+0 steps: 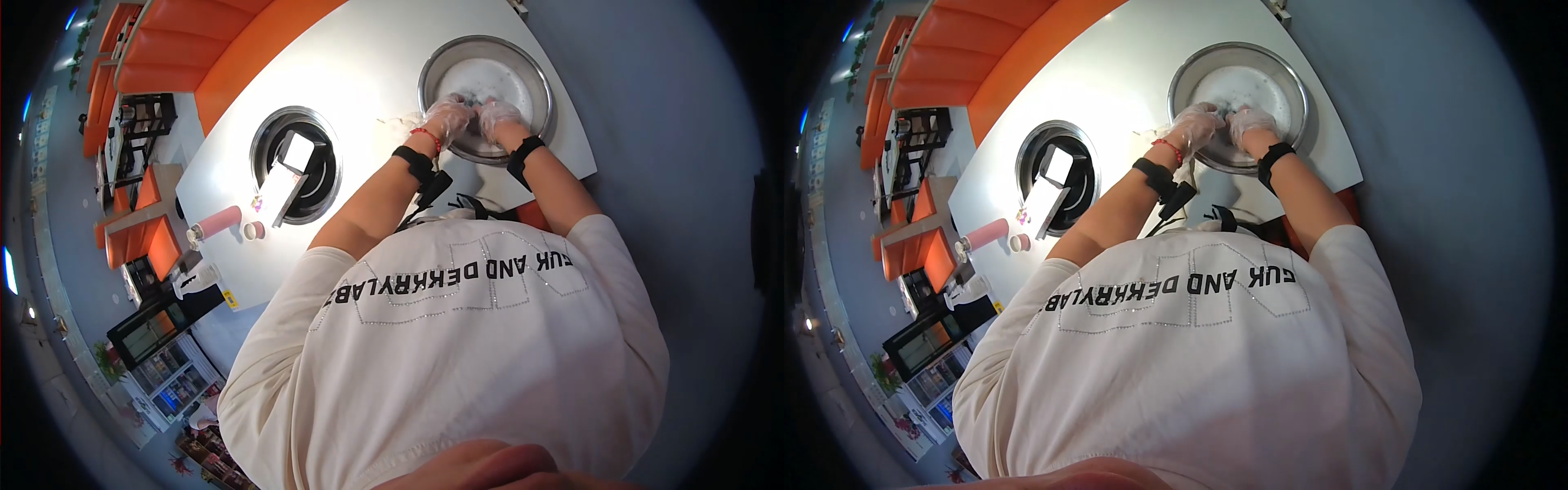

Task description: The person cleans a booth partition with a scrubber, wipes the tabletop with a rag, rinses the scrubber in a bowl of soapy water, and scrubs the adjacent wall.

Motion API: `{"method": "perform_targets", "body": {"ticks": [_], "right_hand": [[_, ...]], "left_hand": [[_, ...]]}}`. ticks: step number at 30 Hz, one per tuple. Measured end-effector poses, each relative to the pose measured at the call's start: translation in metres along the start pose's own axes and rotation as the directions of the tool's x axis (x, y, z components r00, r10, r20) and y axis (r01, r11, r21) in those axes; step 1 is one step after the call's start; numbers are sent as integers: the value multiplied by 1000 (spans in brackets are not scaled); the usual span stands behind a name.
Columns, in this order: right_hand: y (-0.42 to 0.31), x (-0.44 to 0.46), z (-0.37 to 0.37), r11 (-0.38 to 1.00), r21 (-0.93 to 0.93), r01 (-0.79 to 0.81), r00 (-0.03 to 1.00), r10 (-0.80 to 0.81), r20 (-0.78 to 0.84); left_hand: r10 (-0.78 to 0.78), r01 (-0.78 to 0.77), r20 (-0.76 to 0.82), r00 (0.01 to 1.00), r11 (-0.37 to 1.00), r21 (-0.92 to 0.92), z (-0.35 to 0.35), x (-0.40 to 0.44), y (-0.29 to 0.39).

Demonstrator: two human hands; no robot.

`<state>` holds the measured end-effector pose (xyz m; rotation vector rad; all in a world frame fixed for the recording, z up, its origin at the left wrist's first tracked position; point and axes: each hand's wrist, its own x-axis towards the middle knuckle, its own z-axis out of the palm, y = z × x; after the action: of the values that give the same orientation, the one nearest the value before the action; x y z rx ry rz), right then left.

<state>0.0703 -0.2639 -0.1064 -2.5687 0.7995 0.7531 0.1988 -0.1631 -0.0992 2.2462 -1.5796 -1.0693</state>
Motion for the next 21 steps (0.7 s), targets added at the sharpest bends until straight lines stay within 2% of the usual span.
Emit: {"method": "perform_targets", "body": {"ticks": [1, 3, 4, 5, 6, 7, 9, 10, 12, 13, 15, 16, 17, 20, 21], "right_hand": [[-2, -2, -7, 1000, 10, -13, 1000, 13, 8], [7, 12, 8, 999, -46, -11, 997, 7, -83], [13, 21, 16, 997, -75, -13, 992, 3, -130], [15, 19, 9, 998, -57, -5, 997, 0, -82], [18, 12, -4, 999, -38, 2, 999, -3, -33], [19, 7, -13, 1000, -19, 7, 1000, -7, 17], [34, 15, -3, 993, 75, 96, 987, -85, -138], [41, 21, 4, 982, 117, 146, 969, -118, -216], [40, -13, -38, 848, 506, 156, 985, -93, -148], [39, -30, -59, 726, 672, 142, 990, -90, -111], [45, -41, -69, 513, 844, 157, 984, -149, -93], [48, -45, -74, 390, 908, 156, 980, -177, -92], [49, -49, -83, 440, 890, 118, 988, -142, -60], [50, -38, -62, 413, 898, 153, 967, 124, -222], [54, -24, -54, 600, 798, 58, 968, 161, -191]], "left_hand": [[6, -6, -15, 1000, 1000, -9, 1, 1, -2], [204, -194, -3, 979, 932, 307, -15, -7, 7], [86, -80, -65, 994, 993, 90, -17, -7, 11], [-44, 30, -97, 994, 990, -138, -18, -7, 15], [-176, 130, -98, 979, 923, -362, -21, -9, 20], [-190, 141, -87, 978, 909, -393, -24, -13, 25], [-216, 165, -63, 974, 876, -452, -38, -23, 37], [-155, 126, -32, 987, 895, -429, -42, -24, 37], [-34, 45, 33, 999, 921, -386, -46, -27, 37], [-11, 21, 24, 1000, 895, -445, -46, -28, 38], [34, -26, 4, 999, 832, -554, -46, -32, 43], [-12, 25, 26, 1000, 837, -546, -49, -33, 46], [-58, 75, 49, 997, 840, -537, -56, -36, 51], [-202, 195, 40, 979, 843, -501, -53, -28, 50], [-253, 232, 23, 967, 841, -490, -48, -24, 47]]}}
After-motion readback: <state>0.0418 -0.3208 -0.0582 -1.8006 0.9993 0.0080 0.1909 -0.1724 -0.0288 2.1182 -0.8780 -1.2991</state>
